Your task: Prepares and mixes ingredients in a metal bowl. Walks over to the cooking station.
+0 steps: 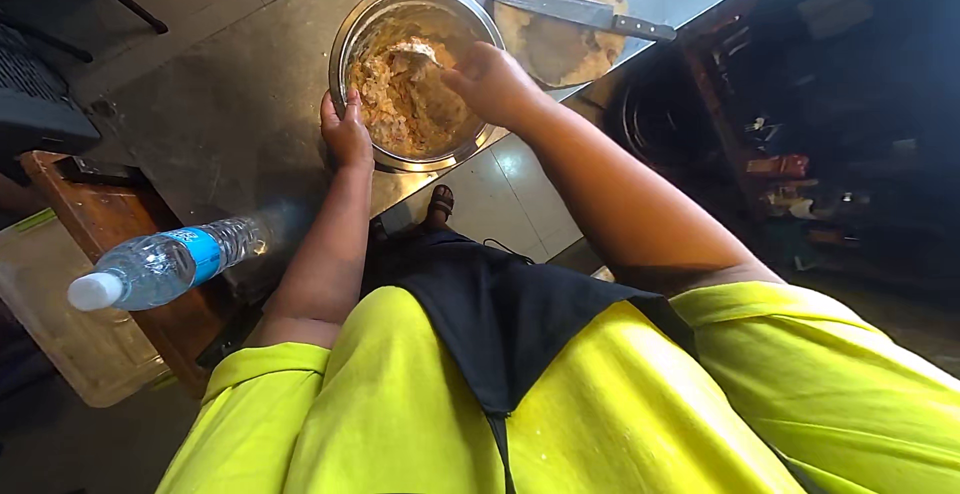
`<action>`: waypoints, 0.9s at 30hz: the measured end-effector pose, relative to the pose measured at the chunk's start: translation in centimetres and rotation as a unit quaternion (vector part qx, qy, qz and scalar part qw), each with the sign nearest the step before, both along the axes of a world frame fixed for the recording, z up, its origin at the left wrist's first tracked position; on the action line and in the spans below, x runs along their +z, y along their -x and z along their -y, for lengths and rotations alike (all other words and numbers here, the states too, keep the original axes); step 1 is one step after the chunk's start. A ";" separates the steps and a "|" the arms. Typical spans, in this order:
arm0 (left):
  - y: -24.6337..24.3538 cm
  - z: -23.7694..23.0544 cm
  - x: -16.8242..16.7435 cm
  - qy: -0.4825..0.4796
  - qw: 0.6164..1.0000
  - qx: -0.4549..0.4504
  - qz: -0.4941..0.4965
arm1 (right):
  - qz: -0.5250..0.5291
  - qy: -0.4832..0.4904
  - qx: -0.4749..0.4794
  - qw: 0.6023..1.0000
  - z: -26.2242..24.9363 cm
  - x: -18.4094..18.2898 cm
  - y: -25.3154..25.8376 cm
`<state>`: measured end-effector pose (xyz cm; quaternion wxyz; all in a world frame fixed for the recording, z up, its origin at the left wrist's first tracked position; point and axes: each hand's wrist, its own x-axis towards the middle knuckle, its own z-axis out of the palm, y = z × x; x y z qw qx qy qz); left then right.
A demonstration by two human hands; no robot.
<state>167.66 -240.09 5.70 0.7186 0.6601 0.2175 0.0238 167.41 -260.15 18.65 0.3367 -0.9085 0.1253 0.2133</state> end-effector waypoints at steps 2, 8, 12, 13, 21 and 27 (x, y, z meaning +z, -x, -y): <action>0.0 -0.1 -0.1 -0.004 1.000 -0.001 -0.004 | 0.000 0.078 0.060 0.995 0.0 1.3 -0.4; -0.2 0.0 -0.2 -0.009 1.000 0.003 0.000 | 0.006 0.353 0.250 0.901 0.3 -0.3 -2.9; 0.0 0.1 0.0 -0.023 1.000 0.013 -0.007 | -0.060 0.389 0.308 0.866 0.7 1.0 -1.3; -0.1 0.3 0.1 -0.023 1.000 0.015 -0.006 | -0.084 0.384 0.306 0.867 0.7 1.7 -0.7; 0.5 0.4 1.0 -0.039 0.999 0.001 -0.030 | -0.128 0.222 0.217 0.942 -2.8 3.1 5.6; 0.7 0.4 1.4 -0.100 0.994 -0.043 -0.021 | 0.025 0.172 0.180 0.968 -1.6 -1.0 8.2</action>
